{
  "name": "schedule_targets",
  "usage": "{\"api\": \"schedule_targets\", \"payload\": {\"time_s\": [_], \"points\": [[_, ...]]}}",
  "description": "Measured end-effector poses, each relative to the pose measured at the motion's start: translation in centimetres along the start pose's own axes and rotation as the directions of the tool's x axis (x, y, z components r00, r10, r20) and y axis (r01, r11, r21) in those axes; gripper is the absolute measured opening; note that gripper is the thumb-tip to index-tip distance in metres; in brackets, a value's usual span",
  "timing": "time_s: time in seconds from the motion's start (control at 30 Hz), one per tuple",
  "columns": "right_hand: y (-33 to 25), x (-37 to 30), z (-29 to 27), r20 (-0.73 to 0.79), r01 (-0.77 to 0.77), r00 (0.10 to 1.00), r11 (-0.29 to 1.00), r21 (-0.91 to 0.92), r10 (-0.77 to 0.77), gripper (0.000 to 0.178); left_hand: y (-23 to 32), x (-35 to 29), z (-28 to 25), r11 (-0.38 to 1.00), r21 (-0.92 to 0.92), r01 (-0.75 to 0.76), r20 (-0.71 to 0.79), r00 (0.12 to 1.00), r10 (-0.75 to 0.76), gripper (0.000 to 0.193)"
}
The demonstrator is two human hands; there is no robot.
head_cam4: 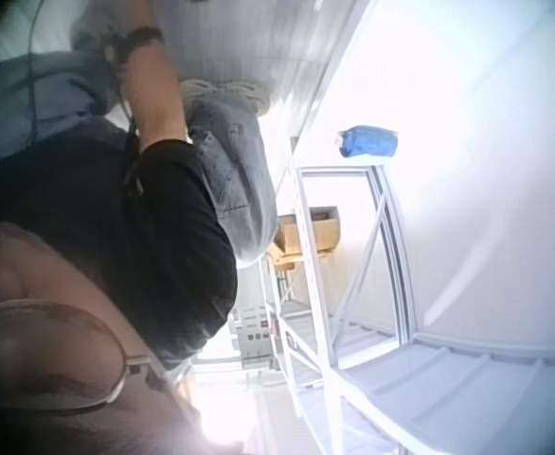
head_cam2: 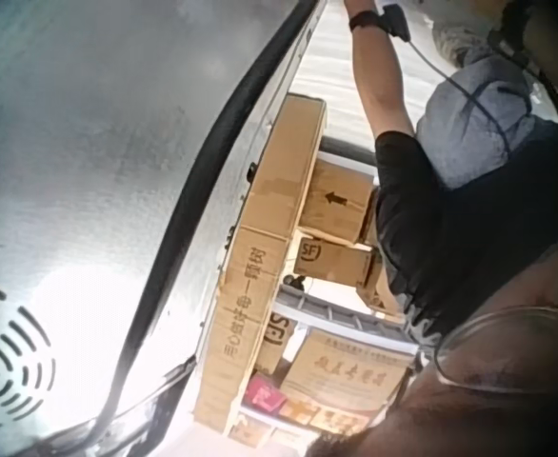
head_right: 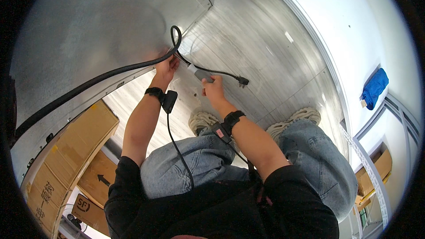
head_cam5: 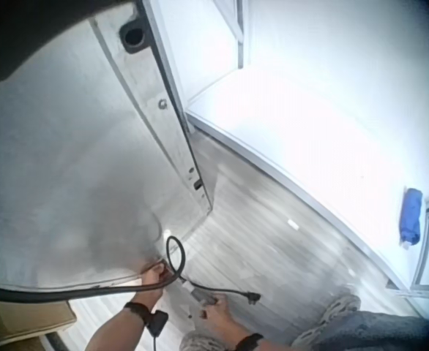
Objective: The person uses a screwdriver to attach a black electronic device to a white shelf, then wipes the device with a blue cloth.
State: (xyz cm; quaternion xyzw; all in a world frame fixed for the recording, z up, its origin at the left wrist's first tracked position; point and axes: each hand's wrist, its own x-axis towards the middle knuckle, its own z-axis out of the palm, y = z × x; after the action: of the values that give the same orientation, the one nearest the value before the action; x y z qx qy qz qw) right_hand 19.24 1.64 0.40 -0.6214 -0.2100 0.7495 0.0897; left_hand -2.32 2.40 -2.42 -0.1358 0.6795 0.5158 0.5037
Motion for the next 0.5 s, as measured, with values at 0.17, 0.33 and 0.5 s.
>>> {"api": "schedule_targets", "payload": {"time_s": [0.17, 0.33, 0.5], "points": [[-2.8, -1.2, -1.5, 0.147, -0.245, 0.958, 0.969, -0.029, 0.246, 0.049, -0.1, 0.2, -0.4, 1.0, 0.018, 0.0, 0.058, 0.998, -0.001, 0.009], [-0.8, -0.8, 0.0, -0.018, 0.024, 0.999, 0.994, -0.105, -0.026, 0.05, 0.1, -0.3, -0.1, 1.0, 0.023, -0.01, 0.038, 0.999, 0.009, 0.008], [-2.3, -0.7, -1.3, 0.163, -0.297, 0.944, 0.954, 0.033, 0.288, 0.048, 0.0, -0.4, -0.3, 0.999, 0.032, -0.014, 0.05, 0.999, 0.013, 0.01]]}}
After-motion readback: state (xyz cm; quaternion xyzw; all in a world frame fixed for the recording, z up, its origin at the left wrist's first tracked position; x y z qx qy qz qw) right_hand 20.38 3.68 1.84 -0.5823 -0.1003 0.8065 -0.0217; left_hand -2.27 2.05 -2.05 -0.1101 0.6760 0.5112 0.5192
